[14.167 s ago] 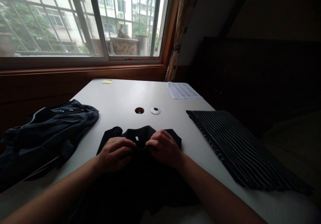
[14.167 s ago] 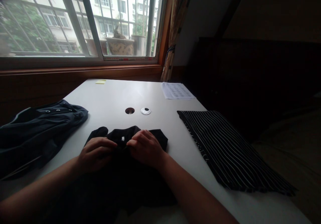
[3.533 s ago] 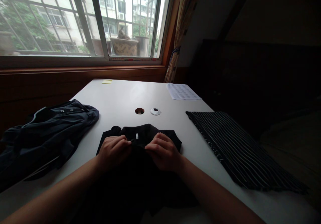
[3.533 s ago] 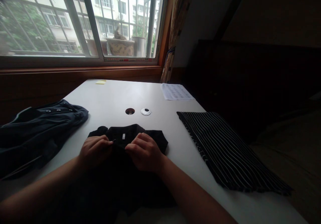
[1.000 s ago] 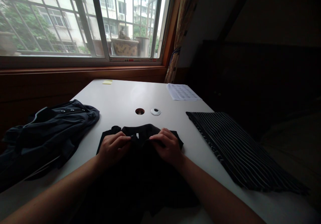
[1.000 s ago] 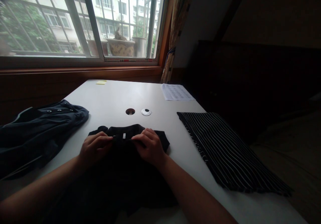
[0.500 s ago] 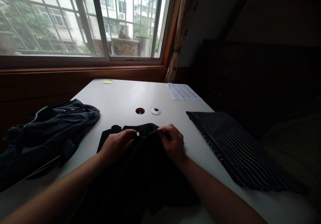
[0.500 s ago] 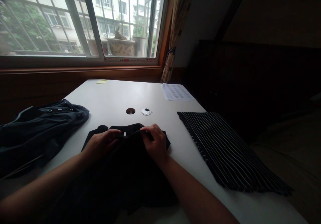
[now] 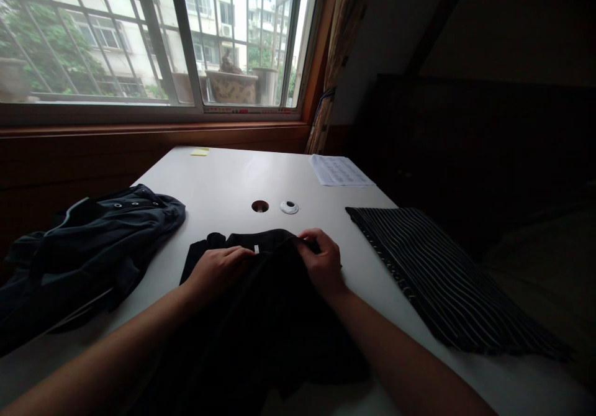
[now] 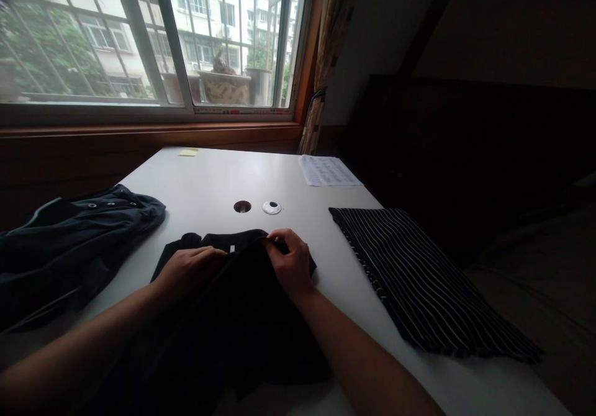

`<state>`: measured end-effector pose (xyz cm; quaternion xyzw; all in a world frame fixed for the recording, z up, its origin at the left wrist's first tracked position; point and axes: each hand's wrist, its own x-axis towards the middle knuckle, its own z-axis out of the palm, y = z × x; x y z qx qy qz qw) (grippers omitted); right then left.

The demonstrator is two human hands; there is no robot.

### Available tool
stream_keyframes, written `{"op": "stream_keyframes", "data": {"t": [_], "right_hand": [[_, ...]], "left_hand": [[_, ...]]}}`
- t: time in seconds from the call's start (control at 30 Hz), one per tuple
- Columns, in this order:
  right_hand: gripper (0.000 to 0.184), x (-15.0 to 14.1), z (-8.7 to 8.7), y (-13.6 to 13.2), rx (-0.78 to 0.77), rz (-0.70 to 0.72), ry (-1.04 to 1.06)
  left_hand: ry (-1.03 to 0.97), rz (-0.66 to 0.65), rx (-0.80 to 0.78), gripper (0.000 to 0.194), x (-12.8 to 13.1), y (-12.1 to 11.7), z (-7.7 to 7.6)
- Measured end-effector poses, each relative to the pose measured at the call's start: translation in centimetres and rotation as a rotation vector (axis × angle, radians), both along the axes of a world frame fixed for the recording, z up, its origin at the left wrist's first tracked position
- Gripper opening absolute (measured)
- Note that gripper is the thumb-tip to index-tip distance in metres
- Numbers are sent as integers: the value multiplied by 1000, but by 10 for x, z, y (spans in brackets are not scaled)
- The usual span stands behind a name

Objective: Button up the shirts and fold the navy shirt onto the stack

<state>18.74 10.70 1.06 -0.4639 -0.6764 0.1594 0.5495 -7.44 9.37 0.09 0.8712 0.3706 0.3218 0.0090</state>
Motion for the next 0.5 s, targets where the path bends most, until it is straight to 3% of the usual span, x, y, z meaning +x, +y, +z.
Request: {"op": "stream_keyframes", "data": {"t": [0.3,0.5], "right_hand": [[7,-1,3,-2,-15,50,-6],[6,-2,3,-1,-24,70,-22]], "left_hand": [[-10,137,-4,10,-1,-4,3],[-26,122,-4,14,-2,-5,3]]}}
